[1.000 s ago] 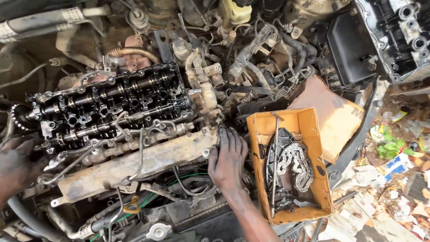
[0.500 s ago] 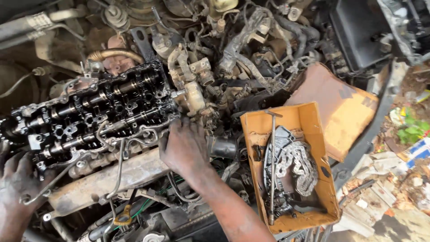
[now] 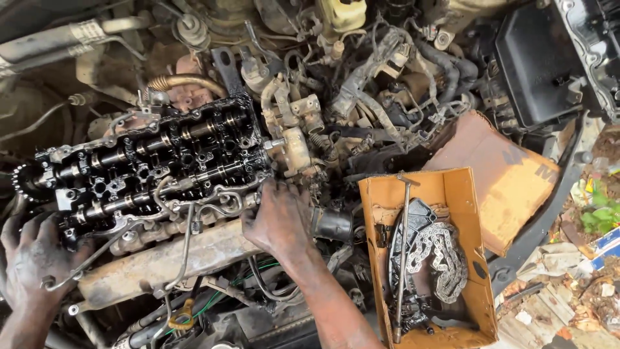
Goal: The person works on a car engine with the valve cover removed, using a wrench to loosen and tighten bolts around the cylinder head and camshaft area. They reposition around the engine bay, handle fasteners, and use a T-handle wrench on components near the engine block.
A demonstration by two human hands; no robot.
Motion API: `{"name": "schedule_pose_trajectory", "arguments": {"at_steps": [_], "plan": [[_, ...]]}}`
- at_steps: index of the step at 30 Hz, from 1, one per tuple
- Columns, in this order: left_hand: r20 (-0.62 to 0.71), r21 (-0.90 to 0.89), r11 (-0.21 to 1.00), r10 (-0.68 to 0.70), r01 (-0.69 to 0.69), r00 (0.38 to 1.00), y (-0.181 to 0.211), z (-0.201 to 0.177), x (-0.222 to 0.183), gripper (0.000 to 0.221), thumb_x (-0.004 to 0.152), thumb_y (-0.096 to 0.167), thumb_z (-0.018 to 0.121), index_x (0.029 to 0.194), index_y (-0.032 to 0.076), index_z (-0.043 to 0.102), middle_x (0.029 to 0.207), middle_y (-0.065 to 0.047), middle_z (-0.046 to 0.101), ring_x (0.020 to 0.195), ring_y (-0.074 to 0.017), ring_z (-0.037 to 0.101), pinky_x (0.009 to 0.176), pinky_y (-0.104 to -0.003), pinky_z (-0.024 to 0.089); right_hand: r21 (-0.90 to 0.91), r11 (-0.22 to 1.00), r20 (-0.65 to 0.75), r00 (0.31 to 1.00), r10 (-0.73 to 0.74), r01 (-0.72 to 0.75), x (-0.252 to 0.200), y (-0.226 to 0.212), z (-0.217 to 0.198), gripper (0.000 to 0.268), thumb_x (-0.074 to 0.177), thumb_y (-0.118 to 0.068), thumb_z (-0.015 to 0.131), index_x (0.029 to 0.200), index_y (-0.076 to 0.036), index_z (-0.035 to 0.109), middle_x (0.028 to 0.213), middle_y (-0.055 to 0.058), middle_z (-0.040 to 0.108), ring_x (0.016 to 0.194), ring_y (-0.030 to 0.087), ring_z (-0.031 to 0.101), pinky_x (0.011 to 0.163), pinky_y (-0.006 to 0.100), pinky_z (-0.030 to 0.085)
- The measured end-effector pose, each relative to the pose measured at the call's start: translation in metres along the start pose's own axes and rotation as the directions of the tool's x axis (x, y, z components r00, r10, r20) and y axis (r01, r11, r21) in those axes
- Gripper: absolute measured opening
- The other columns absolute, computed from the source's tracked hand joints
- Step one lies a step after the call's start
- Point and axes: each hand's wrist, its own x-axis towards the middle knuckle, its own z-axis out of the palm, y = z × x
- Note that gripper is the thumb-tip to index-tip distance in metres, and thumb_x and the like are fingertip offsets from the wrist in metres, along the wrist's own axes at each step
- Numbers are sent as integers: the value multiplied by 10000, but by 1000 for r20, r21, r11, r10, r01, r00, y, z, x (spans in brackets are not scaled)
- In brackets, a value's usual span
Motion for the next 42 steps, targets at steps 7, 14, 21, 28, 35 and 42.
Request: {"name": "schedule_pose_trajectory", "arguments": {"at_steps": [7,14,21,28,35,42], "plan": [[-102,-25,999,36,-38,994,-1,1,-1,631,823,525,757,1157,-9,716,1212,-131,720,1296,-161,615,1336,-356,221,-162,987,-131,991,-30,8,-7,-9,11,642,849,-374,676,1247,107,529,1100,249,666,1111,386,594,1060,575,323],[-148,84,996,22,-9,989,7,-10,-3,577,769,550,776,1066,56,754,1218,-114,715,1364,-237,538,1284,-388,337,-167,985,-195,978,-80,47,1,1,25,557,878,-390,635,1201,55,551,1036,221,689,1086,357,611,1067,541,353],[-214,-155,988,-53,19,975,-5,27,-5,646,772,538,787,1134,4,754,1270,-193,681,1422,-392,422,1078,-520,492,-215,976,-235,968,-84,32,10,3,38,623,826,-383,651,1241,65,526,1048,207,696,1083,358,602,1009,557,380],[-184,-241,970,-86,40,979,1,-5,0,539,795,480,767,1056,8,749,1286,-188,675,1468,-396,434,1134,-526,485,-219,973,-476,862,-171,73,-2,-11,36,610,706,-328,744,1143,56,561,1072,269,678,1072,422,607,965,598,415],[-193,-374,927,-95,16,977,-2,-14,-4,631,755,496,770,1147,4,730,1394,-187,641,1494,-427,411,1171,-536,433,-227,971,-299,954,2,-73,-6,-34,28,591,794,-349,748,1208,15,533,1034,257,698,1018,411,666,1011,546,451],[-78,-318,946,-100,70,992,-3,-23,3,733,669,560,808,1159,21,719,1353,-186,640,1461,-427,376,1109,-566,403,-289,948,-340,940,30,-135,2,-30,41,579,803,-352,751,1211,-2,535,1118,257,687,1070,448,648,977,538,495]]}}
